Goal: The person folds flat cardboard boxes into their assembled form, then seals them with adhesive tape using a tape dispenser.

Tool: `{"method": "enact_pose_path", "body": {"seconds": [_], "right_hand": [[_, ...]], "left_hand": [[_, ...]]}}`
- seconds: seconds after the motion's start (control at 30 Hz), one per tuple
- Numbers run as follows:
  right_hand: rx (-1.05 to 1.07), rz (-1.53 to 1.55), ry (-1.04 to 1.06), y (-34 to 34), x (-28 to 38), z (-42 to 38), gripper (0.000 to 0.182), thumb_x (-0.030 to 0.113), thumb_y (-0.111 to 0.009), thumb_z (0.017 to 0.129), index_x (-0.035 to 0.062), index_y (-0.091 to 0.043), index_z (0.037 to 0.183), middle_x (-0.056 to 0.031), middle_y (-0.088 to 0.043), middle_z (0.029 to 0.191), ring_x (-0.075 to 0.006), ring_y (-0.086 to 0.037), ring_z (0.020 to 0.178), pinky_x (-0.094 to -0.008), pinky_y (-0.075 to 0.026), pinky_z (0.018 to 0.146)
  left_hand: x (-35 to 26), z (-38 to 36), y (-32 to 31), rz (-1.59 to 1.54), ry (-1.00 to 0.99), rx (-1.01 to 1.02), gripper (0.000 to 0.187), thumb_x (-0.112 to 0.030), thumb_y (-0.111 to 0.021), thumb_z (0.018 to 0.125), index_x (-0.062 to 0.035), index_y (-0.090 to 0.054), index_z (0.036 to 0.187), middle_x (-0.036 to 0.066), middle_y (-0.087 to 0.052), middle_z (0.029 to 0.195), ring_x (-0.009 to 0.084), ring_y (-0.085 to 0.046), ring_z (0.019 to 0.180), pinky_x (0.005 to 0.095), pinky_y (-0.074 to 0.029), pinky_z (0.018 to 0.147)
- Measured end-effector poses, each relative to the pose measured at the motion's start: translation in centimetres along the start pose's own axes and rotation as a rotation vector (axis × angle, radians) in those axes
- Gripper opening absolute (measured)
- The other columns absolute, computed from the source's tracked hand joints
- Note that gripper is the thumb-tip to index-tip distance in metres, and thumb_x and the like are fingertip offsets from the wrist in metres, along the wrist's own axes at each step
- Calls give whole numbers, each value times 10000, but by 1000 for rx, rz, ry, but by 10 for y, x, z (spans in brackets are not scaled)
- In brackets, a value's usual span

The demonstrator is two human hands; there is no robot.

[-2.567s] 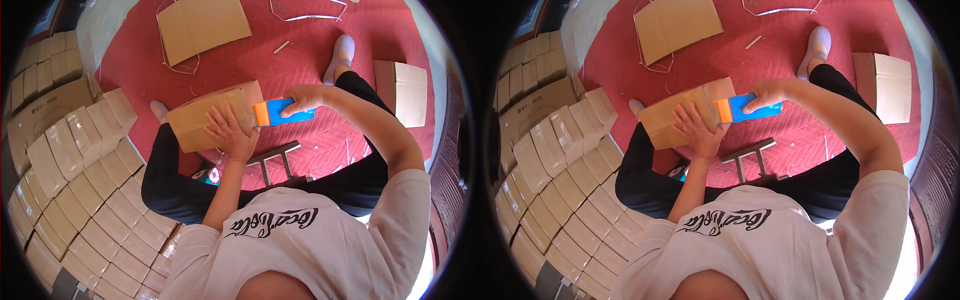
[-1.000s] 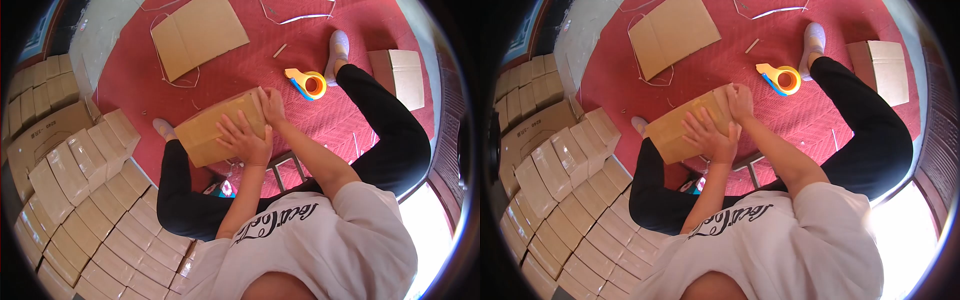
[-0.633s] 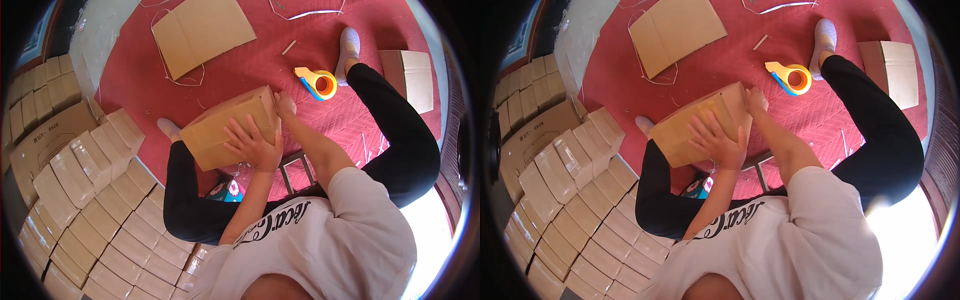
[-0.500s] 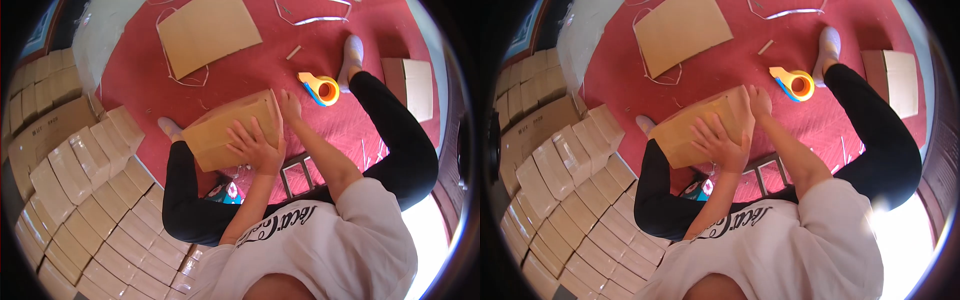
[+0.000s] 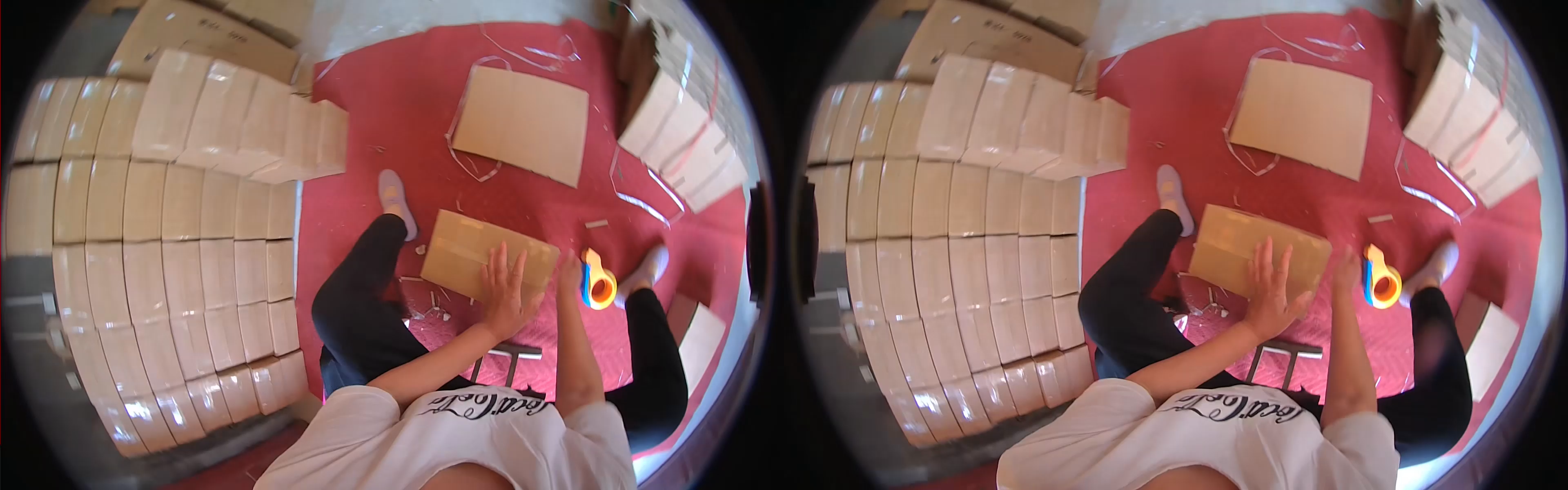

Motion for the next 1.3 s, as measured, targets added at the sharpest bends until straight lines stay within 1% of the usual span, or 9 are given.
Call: {"method": "enact_pose_path", "body": {"seconds": [0.13,0.2,0.27,0.33,0.57,0.73,1.07,1.2,1.3], "right_hand": [[-80,720,-331,68,51,-48,575,470,-351,963,-33,-521,1183,-103,-592,1003,-219,-571,921,-344,-463,756],[2,754,-323,96,115,-87,554,449,-366,963,-28,-495,1214,-109,-587,1037,-232,-562,954,-340,-454,793],[93,786,-303,89,141,-106,539,429,-382,962,-22,-468,1244,-115,-583,1071,-244,-553,987,-336,-444,830],[62,559,102,72,158,-111,510,386,-422,952,-20,-443,1259,-140,-553,1164,-257,-533,1046,-338,-411,903],[221,561,5,93,158,-95,493,346,-450,939,-24,-446,1265,-157,-508,1249,-243,-495,1122,-335,-370,958],[198,823,137,170,249,-124,474,298,-409,962,-25,-424,1309,-146,-514,1242,-233,-476,1134,-317,-341,977],[82,714,940,270,466,-218,605,287,-455,923,56,-250,1443,-162,-325,1451,-276,-323,1339,-418,-257,1076],[187,508,937,229,431,-225,553,90,-543,856,27,-368,1376,-142,-405,1399,-248,-426,1260,-362,-367,994],[233,384,789,208,396,-227,527,26,-582,810,11,-434,1316,-134,-484,1314,-230,-506,1166,-309,-439,899]], "left_hand": [[36,23,76,175,44,-194,900,-420,-637,767,-52,-176,1447,262,-145,1479,448,-103,1369,589,-76,1077],[101,32,108,177,480,-339,887,-434,-661,757,-40,-234,1427,273,-313,1410,393,-290,1325,501,-213,1075],[172,30,83,-181,744,-37,833,-445,-699,737,-13,-364,1365,223,-525,1254,300,-519,1161,388,-368,995],[185,31,57,-430,694,185,764,-447,-726,718,-28,-469,1303,149,-630,1111,223,-614,1002,322,-435,914],[154,29,80,-804,580,297,747,-315,-770,700,-91,-456,1339,112,-586,1186,190,-560,1082,325,-401,962],[82,23,179,-765,200,-70,878,-218,-765,709,-89,-288,1435,131,-338,1431,223,-374,1283,327,-325,1042],[7,3,446,-1008,-223,-718,883,-77,-706,763,-24,-162,1456,166,-270,1467,252,-294,1341,358,-271,1082],[15,32,580,-375,-436,-1245,855,-140,-692,787,9,-163,1442,185,-362,1393,260,-400,1250,360,-344,1027],[32,62,667,100,-321,-1537,910,-285,-732,752,-20,-198,1439,218,-247,1460,349,-258,1344,448,-243,1085]]}}
Point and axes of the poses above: each hand's wrist, its own z-axis towards the middle knuckle, its own y-axis out of the back of the hand, x = y × z, the point moved 7 cm from there along z, towards the middle knuckle
